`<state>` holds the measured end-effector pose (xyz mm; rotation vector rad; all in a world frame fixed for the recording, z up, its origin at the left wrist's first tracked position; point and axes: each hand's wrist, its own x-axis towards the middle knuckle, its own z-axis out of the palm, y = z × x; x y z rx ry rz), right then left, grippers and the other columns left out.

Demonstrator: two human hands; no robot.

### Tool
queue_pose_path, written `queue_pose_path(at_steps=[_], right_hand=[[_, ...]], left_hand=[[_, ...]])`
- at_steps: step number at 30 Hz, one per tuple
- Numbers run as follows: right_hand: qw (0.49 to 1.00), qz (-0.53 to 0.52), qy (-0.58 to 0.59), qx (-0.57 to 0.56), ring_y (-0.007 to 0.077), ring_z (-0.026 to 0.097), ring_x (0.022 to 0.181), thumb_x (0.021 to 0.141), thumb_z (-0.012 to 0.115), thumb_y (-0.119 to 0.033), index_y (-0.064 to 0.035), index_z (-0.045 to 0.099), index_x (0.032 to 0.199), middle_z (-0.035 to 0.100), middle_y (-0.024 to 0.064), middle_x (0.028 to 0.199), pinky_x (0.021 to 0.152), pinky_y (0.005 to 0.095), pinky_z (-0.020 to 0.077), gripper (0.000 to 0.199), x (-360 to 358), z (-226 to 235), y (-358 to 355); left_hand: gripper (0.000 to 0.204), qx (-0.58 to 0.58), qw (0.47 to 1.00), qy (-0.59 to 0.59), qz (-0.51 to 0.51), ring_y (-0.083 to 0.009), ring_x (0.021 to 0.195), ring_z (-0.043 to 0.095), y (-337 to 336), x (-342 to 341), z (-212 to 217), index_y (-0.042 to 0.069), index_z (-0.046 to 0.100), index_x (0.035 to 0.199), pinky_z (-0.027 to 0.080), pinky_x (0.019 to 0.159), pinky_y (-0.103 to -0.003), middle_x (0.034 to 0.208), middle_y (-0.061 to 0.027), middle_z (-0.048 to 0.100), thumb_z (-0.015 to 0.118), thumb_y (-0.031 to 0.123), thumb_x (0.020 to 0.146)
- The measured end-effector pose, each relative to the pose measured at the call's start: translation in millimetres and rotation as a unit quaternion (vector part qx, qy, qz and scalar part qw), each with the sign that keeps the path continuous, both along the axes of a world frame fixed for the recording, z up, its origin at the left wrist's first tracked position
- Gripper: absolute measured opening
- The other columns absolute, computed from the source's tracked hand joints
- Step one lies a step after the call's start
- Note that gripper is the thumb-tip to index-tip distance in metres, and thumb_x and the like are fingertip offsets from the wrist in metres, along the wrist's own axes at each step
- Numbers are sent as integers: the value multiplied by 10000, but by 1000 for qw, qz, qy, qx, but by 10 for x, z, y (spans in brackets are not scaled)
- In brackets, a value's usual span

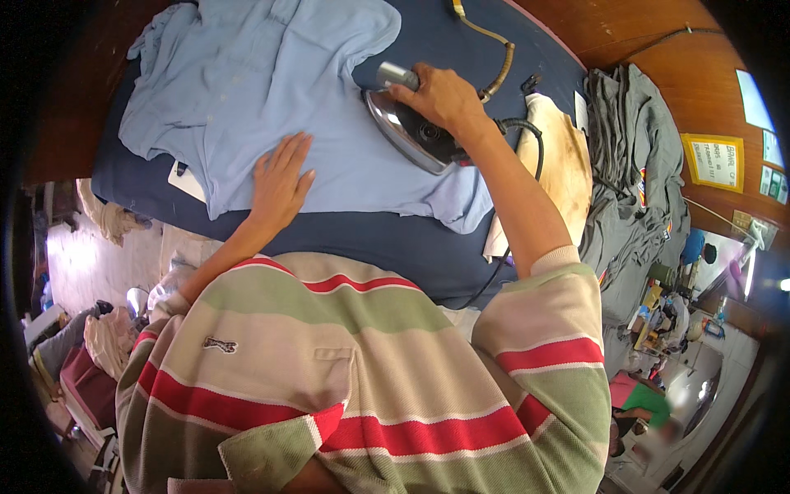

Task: The person irons a blue button-down shirt on a work table, smoothing the fabric and pressing different sections of the garment using an iron.

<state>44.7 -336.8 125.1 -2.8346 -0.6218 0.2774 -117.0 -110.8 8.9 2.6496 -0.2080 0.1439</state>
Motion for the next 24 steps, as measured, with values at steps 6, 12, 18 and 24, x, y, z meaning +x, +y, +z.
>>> queue_pose_path(at_steps=[6, 12, 18, 24], right_hand=[[993, 93, 58, -42, 389, 609, 694, 790, 576, -487, -35, 600, 916, 606, 214, 676, 630, 443, 482, 470, -568, 59, -100], [998, -53, 12, -11, 388, 621, 692, 798, 567, -480, -22, 600, 884, 624, 210, 693, 628, 448, 497, 467, -501, 103, -59], [993, -118, 14, -12, 389, 620, 720, 806, 570, -484, 5, 603, 922, 613, 218, 684, 660, 427, 481, 503, -162, 36, -135], [998, 42, 45, -24, 372, 623, 675, 748, 610, -466, -56, 608, 895, 626, 195, 684, 631, 451, 495, 436, -352, 61, -66]], left_hand=[[400, -313, 941, -53, -120, -194, 1286, 337, -372, 1228, -68, 102, 454, 1276, 279, 977, -536, 1350, -76, 428, 444, 262, 909], [349, 99, 983, -23, -155, -158, 1332, 270, -184, 1700, -206, 184, 465, 1258, 209, 1028, -514, 1369, 40, 411, 428, 277, 923], [182, 52, 981, -14, -187, -138, 1306, 307, -82, 1850, -200, 137, 521, 1041, 195, 1019, -528, 1341, 36, 433, 487, 239, 893], [194, 47, 964, -87, -246, -157, 1165, 456, -326, 1957, -45, 136, 594, 989, 248, 977, -519, 1197, -3, 546, 553, 245, 834]])
